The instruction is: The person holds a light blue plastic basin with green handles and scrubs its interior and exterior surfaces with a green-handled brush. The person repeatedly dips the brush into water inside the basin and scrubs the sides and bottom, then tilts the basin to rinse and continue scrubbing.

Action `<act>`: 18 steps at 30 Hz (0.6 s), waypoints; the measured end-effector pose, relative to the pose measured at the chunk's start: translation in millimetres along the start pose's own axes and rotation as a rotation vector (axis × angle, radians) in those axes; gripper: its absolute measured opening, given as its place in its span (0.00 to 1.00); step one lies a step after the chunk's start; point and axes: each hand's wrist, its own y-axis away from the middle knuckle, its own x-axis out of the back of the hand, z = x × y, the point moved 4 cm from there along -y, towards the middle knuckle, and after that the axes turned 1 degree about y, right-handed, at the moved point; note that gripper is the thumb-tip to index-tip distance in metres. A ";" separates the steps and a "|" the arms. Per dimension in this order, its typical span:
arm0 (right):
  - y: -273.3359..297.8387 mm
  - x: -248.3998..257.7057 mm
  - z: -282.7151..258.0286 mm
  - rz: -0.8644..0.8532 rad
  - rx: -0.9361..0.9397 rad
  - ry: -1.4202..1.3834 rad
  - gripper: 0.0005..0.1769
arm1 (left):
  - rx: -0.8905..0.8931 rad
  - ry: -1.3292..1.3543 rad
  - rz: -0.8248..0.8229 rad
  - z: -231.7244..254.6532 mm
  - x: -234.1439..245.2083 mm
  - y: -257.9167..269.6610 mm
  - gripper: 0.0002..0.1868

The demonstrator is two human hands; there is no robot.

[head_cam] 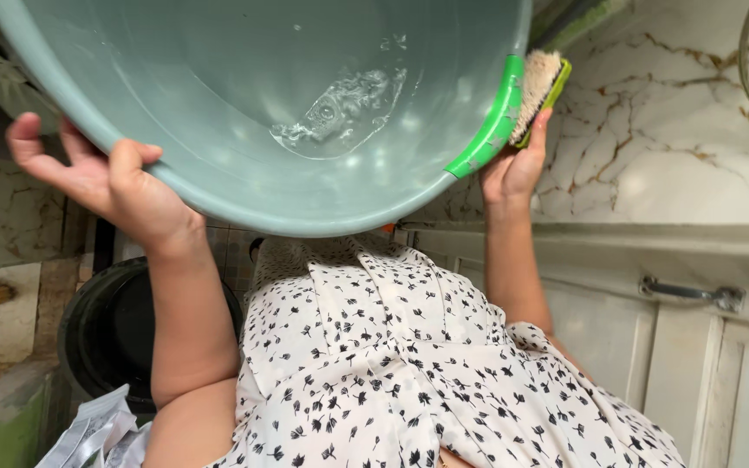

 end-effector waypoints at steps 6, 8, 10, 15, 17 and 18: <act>-37.6 -12.0 -6.4 0.008 0.110 0.004 0.35 | 0.186 -0.229 0.237 -18.1 10.8 35.2 0.36; -54.1 -17.2 -12.9 -0.039 0.132 -0.018 0.36 | 0.231 -0.169 0.186 -21.8 15.0 33.7 0.30; -72.8 -24.8 -22.7 -0.090 0.172 -0.034 0.37 | 0.244 -0.199 0.123 -21.3 21.8 20.2 0.24; -136.8 -53.1 -47.2 0.020 0.218 0.177 0.36 | 0.243 -0.348 -0.015 -26.7 21.0 -52.4 0.20; -153.9 -66.4 -50.4 -0.011 0.267 0.381 0.34 | 0.237 -0.243 -0.051 -31.4 13.4 -72.9 0.21; -160.6 -75.0 -49.9 -0.042 0.306 0.513 0.33 | 0.236 -0.253 -0.002 -32.9 14.0 -75.2 0.20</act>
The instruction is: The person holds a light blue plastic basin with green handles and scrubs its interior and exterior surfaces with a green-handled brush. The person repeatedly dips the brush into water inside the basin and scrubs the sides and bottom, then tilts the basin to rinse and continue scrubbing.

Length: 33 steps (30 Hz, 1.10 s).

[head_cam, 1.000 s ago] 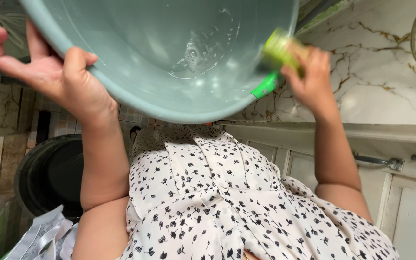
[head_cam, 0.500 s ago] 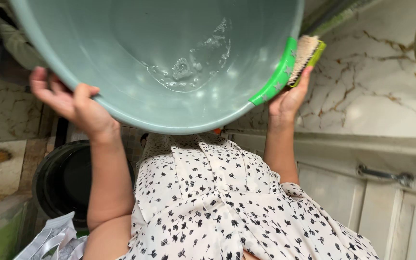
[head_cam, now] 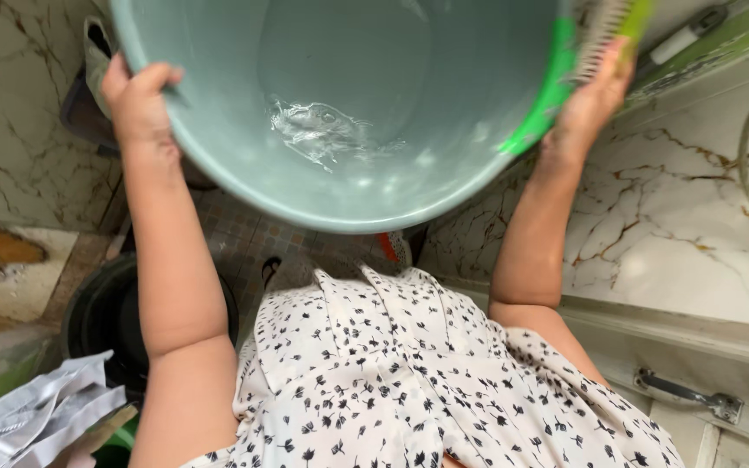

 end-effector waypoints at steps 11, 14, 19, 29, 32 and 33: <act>118.3 17.3 -55.3 -0.245 0.486 0.978 0.31 | 0.047 0.122 0.224 -27.9 5.5 14.6 0.23; 62.6 0.4 -48.8 -0.235 0.545 0.949 0.27 | -0.034 0.123 0.149 -23.0 7.1 21.4 0.22; 10.7 0.6 -41.8 -0.305 0.477 0.904 0.26 | -0.022 0.057 0.194 -17.4 3.5 27.2 0.21; 81.5 9.5 -55.4 -0.328 0.549 1.031 0.31 | -0.062 -0.002 0.186 -17.0 12.9 13.9 0.16; 20.7 3.9 -39.6 -0.328 0.530 0.915 0.30 | -0.085 0.025 0.147 -21.7 13.3 16.7 0.20; 17.7 9.0 -34.6 -0.325 0.503 0.940 0.30 | -0.077 0.029 0.154 -23.5 14.2 18.4 0.20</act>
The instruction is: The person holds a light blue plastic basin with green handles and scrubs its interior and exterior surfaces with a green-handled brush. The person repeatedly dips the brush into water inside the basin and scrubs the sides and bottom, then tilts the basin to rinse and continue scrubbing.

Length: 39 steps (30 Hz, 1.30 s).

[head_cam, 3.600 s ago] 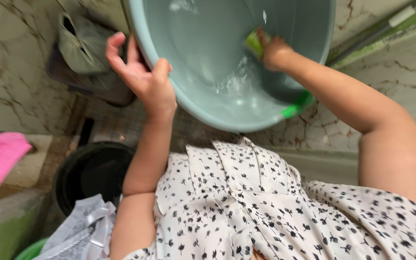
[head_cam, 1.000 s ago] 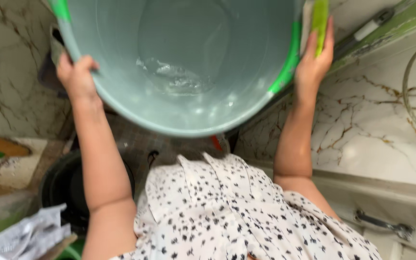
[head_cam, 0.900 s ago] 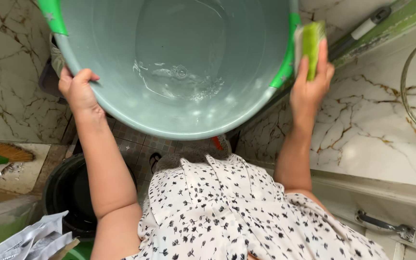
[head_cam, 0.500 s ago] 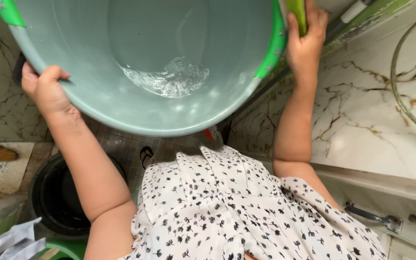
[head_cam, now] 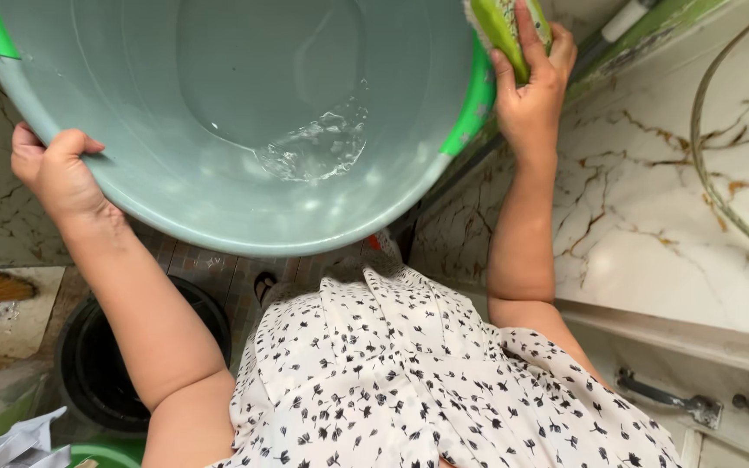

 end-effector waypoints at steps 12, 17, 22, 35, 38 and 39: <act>67.4 12.2 -26.9 -0.032 0.146 0.151 0.33 | 0.058 0.070 -0.026 3.8 -4.7 -14.2 0.18; 64.1 -0.8 -33.2 0.035 0.002 0.189 0.34 | 0.083 0.099 -0.009 5.4 -10.1 -2.2 0.21; 168.3 -23.7 -123.7 -0.057 0.120 0.167 0.34 | 0.136 0.176 0.039 -1.7 -16.9 11.4 0.24; 189.4 -47.5 -143.6 0.004 0.103 0.207 0.33 | 0.165 0.183 0.155 -29.5 -12.4 48.4 0.22; 205.0 -53.3 -144.5 0.017 0.231 0.358 0.32 | 0.129 0.211 0.130 -32.4 -15.9 62.1 0.21; 200.3 -52.6 -136.6 0.054 0.255 0.422 0.31 | 0.154 0.212 0.144 -32.3 -16.0 64.8 0.21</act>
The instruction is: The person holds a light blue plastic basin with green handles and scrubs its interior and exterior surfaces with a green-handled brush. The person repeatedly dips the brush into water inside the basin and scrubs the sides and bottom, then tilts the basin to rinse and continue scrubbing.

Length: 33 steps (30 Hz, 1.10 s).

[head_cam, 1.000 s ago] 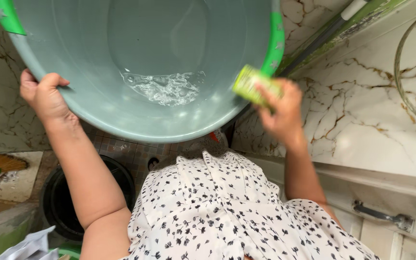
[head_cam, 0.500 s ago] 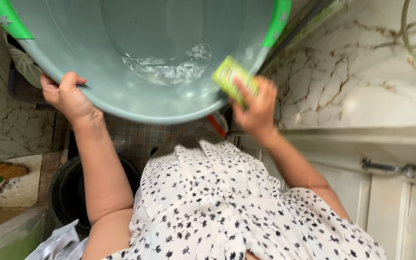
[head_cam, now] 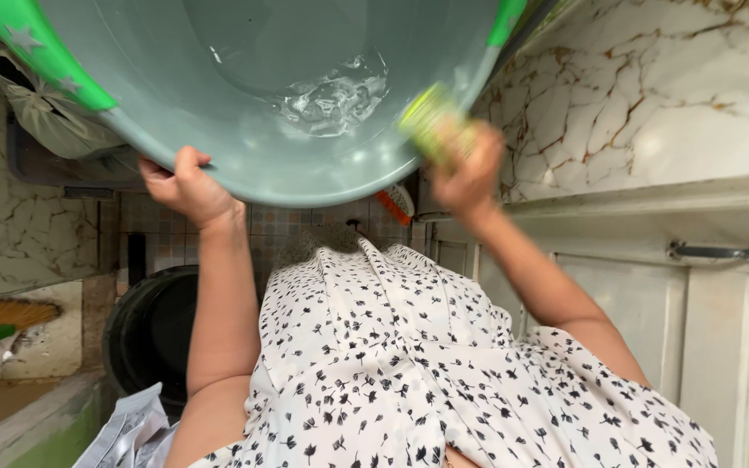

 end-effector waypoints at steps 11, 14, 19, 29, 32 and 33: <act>-21.1 -25.3 17.9 0.477 -1.025 -1.485 0.36 | 0.260 -0.041 0.187 -32.9 -13.0 54.3 0.30; -39.2 -20.4 14.0 0.511 -0.950 -1.412 0.38 | 0.050 -0.117 -0.065 -29.7 -12.6 65.2 0.32; -82.1 -32.9 53.7 0.645 -0.870 -1.541 0.35 | -0.168 -0.196 -0.200 21.6 5.7 -14.1 0.41; -88.1 -29.6 61.7 0.177 -0.603 -0.759 0.29 | -0.065 -0.121 -0.044 8.2 6.3 -51.6 0.41; -36.2 -18.3 18.3 -0.009 -0.572 -0.516 0.33 | -0.056 -0.083 0.033 -2.6 7.8 -33.9 0.38; -19.3 -11.9 4.3 -0.020 -0.441 -0.497 0.34 | -0.041 -0.078 0.041 -5.0 7.6 -31.5 0.38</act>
